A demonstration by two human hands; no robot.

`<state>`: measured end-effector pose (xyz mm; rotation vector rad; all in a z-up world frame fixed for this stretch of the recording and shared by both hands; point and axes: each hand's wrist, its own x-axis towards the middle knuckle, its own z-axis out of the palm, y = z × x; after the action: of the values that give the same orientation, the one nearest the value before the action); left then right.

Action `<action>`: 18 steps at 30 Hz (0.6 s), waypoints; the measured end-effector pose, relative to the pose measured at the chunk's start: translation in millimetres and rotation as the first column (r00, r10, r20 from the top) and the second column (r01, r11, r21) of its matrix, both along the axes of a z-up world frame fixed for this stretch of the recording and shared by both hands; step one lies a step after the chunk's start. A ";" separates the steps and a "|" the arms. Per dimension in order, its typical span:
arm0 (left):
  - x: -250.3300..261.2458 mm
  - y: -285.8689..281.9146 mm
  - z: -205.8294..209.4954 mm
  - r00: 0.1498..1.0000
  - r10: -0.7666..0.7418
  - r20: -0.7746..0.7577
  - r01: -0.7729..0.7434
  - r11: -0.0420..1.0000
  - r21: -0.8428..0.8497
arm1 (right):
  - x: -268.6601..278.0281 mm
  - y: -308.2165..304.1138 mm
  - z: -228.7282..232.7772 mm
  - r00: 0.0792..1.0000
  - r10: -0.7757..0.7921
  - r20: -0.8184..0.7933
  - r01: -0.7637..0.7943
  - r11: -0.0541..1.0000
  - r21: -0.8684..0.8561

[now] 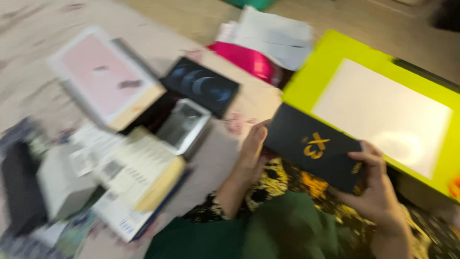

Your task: The person cuts a sheet of patterned wrapping paper in half with scissors, then places a black phone box on the paper and wraps it by folding the paper around the box and securing the edges with tape. The wrapped box is held and inspected at the end.

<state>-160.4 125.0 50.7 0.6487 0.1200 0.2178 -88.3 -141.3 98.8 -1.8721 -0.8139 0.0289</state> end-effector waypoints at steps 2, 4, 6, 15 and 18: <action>2.1 -5.1 -2.8 0.997 -0.075 -0.023 0.078 0.976 0.204 | -12.1 -17.6 -0.9 0.998 0.000 0.071 0.000 1.000 0.002; 5.2 -10.3 -2.2 0.985 -0.149 -0.083 0.168 0.927 0.335 | -18.0 -31.6 1.2 0.992 0.000 0.125 0.002 1.000 -0.022; 4.1 -14.3 1.2 0.959 -0.212 -0.186 0.270 0.882 0.386 | -20.3 -44.9 5.3 0.988 0.009 0.156 0.003 0.997 -0.076; -3.0 -48.8 21.7 0.925 -0.336 -0.180 0.360 0.924 0.129 | -12.1 -60.5 -21.0 0.901 0.001 -0.434 0.176 0.913 0.368; -2.2 -71.7 15.2 0.926 -0.291 -0.242 0.364 0.858 0.362 | -4.3 -58.2 -40.5 0.775 0.084 -0.627 0.404 0.696 0.593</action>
<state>-162.6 53.3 65.9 1.0893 0.1365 -0.1572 -92.7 -199.5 58.3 -1.0586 -0.1190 0.1796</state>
